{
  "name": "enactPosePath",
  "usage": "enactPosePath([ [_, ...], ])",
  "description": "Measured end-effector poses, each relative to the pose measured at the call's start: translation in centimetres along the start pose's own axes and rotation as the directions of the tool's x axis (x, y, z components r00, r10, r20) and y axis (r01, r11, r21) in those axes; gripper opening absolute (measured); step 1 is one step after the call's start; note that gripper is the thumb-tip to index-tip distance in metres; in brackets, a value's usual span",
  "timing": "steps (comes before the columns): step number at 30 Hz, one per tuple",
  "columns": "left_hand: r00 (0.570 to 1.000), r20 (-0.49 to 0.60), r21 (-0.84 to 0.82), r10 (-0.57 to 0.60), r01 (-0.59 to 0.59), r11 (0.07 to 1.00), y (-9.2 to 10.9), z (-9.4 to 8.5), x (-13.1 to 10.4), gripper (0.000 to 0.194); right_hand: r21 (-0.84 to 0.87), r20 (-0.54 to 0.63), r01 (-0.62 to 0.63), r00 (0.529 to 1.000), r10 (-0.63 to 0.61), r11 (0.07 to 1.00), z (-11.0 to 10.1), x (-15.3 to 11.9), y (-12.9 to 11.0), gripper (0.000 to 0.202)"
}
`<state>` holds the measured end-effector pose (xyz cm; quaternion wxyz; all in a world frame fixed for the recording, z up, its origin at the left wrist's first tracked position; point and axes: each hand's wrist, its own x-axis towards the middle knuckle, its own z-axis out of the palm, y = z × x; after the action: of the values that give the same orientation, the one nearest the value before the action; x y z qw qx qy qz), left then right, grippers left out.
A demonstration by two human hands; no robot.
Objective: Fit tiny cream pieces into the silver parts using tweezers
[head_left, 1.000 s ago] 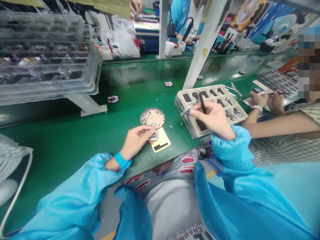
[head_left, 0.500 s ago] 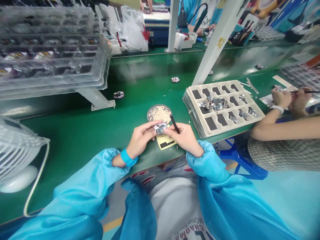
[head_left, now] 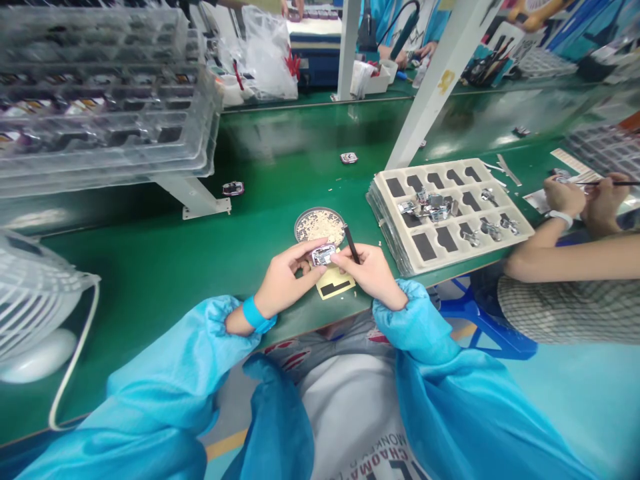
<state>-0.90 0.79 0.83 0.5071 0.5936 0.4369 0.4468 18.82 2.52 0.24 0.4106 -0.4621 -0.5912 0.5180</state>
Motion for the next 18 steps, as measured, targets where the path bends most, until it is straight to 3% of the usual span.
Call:
enactPosePath([
  [18,0.993,-0.054,0.256,0.108,-0.091,0.962,-0.52,0.25,-0.02,0.045,0.01,-0.028,-0.032,0.999,0.032,0.999,0.29,0.02,0.35,0.038],
])
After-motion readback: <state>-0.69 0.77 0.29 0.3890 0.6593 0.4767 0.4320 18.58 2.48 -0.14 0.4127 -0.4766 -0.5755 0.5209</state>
